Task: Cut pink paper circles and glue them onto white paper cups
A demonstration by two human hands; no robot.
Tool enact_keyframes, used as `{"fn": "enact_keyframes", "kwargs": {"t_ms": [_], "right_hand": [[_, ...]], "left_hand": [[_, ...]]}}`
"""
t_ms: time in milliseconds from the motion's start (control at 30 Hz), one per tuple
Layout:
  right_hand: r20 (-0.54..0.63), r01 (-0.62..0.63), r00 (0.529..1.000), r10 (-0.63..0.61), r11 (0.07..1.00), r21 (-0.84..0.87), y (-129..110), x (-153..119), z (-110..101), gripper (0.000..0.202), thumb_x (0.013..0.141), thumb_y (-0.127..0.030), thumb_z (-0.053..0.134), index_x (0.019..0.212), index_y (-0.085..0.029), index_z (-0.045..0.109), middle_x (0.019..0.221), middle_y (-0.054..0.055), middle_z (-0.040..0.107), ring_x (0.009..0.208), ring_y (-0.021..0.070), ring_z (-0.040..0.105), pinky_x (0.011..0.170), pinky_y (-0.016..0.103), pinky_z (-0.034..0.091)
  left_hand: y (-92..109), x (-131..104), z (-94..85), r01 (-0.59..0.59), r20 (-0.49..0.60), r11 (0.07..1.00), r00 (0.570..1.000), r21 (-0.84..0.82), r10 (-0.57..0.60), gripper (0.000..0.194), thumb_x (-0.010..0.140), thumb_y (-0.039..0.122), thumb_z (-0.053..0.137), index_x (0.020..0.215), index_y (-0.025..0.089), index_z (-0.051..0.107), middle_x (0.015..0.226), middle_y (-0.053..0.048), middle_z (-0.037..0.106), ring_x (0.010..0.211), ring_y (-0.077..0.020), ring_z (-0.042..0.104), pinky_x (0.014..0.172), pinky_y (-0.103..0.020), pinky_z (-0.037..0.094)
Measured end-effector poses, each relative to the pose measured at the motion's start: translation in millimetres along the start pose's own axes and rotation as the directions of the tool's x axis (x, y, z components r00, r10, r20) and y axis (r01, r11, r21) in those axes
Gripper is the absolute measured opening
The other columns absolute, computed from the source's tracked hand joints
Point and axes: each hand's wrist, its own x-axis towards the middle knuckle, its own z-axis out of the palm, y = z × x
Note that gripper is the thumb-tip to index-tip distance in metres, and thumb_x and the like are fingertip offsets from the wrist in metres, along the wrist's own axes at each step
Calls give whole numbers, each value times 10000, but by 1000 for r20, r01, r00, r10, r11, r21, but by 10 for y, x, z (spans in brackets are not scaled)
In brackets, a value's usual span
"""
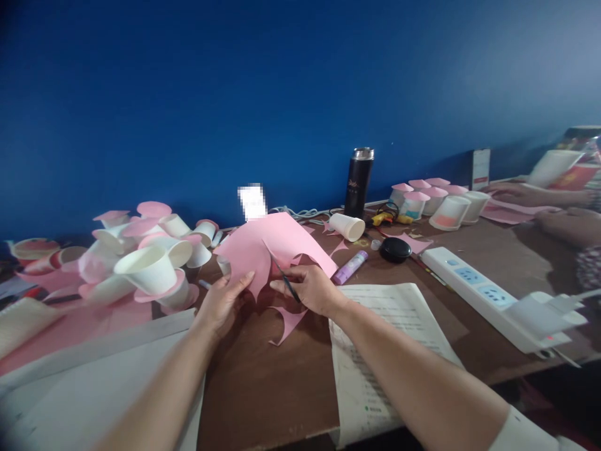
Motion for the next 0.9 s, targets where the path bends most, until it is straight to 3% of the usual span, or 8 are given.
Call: {"fn": "enact_keyframes", "kwargs": {"t_ms": [133,367,600,900], "right_hand": [[-18,-21,1000,22,1000,5,-61,-12,18,469,625,-469,792,984,-169,761,671,3,616,589,121,494,534,243,401],[-40,-88,995,90,995,51,-197,-50,38,504,558,-468,822,931,-135,764,644,-9,587,580,110,484,565,250,404],[-41,-50,998,49,998,-23,-240,-62,22,404,574,-472,809,788,-134,757,581,-29,511,553,99,440,545,250,371],[-20,-6,1000,4,995,-101,-215,-71,-20,384,657,-498,751,806,-145,755,655,-12,545,610,122,477,580,259,371]], "left_hand": [[45,-12,19,66,31,997,997,-47,-65,389,619,323,823,941,160,678,811,-31,704,612,-126,615,632,-263,506],[101,-36,44,77,32,996,997,-53,-75,369,622,296,824,937,174,676,825,-9,686,616,-94,593,528,-186,451],[91,-18,16,72,17,997,997,-35,-71,395,600,314,832,928,170,667,812,-3,679,606,-90,589,522,-186,451],[129,-9,17,67,-7,995,998,-67,-67,413,567,271,852,889,145,627,729,-16,679,535,-107,595,471,-205,451]]}}
